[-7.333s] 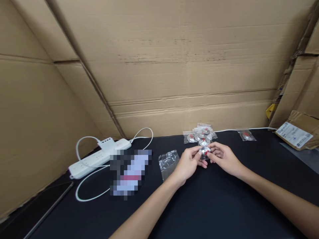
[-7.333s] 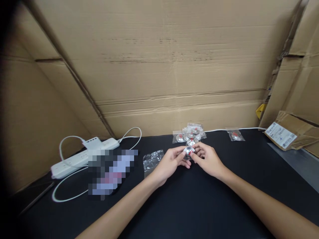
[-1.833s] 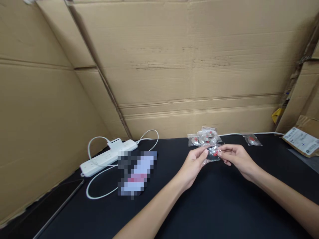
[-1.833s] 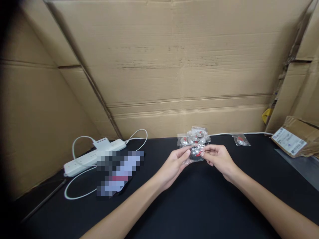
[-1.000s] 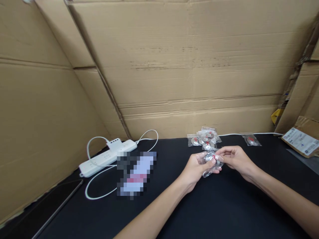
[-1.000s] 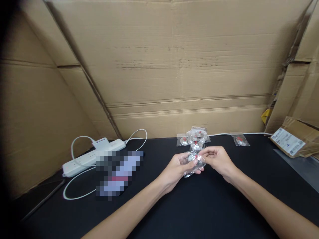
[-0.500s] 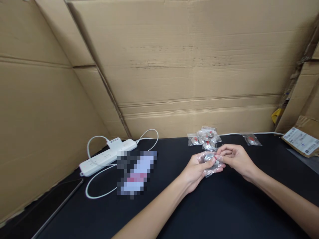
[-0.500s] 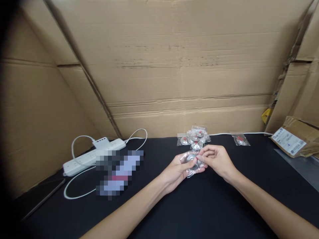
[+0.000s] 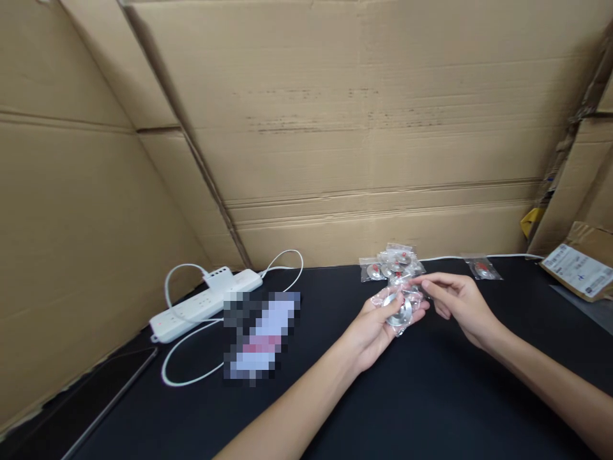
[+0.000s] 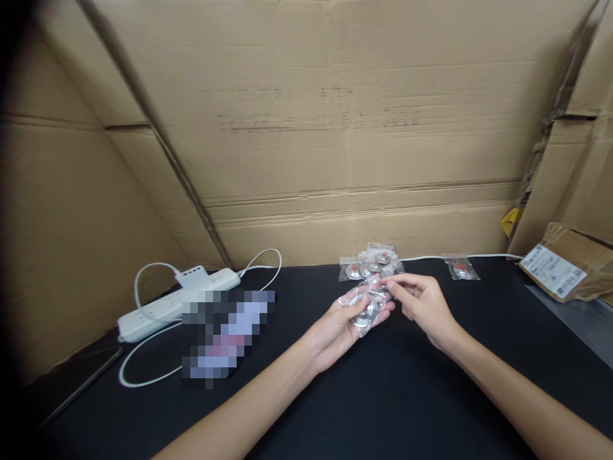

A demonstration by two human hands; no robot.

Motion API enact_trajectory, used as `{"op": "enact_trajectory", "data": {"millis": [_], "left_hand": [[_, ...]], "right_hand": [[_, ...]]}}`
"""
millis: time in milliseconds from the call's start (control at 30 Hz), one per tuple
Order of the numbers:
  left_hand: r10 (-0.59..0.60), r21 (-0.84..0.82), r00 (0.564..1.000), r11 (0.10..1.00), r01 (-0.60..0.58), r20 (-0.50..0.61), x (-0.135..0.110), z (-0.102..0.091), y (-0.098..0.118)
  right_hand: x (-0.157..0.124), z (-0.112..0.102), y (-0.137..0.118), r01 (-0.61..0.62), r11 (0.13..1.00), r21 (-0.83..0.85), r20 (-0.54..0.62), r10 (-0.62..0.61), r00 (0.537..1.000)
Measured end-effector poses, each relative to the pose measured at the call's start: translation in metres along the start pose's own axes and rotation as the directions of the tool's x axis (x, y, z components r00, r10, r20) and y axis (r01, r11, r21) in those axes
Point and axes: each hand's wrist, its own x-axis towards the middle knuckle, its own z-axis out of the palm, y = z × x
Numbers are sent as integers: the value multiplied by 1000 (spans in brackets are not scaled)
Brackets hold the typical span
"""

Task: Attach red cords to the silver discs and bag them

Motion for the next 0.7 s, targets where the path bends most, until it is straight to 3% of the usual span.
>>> {"op": "enact_trajectory", "data": {"millis": [67,133,267,367,533,700], "left_hand": [[58,-1,998,998,-58,-40,1,-1,2],[133,10,987,991,-133,-90,2,-2,4],[211,64,969,977,-204,-131,3,-5,7],[180,130,980,977,-168,-83,1,-4,8],[221,371,974,909,-190,-42,-1,-3,11],[412,595,907,750,-288,-81,2,-7,16]], "right_hand": [[2,-3,2,55,998,30,-124,-51,991],[4,-2,4,62,996,61,-177,-50,983],[0,10,8,-87,994,71,35,85,996],[-3,17,9,-85,995,48,146,77,986],[0,7,9,104,990,-95,101,-94,990],[5,0,16,170,963,-211,43,-164,985]]}}
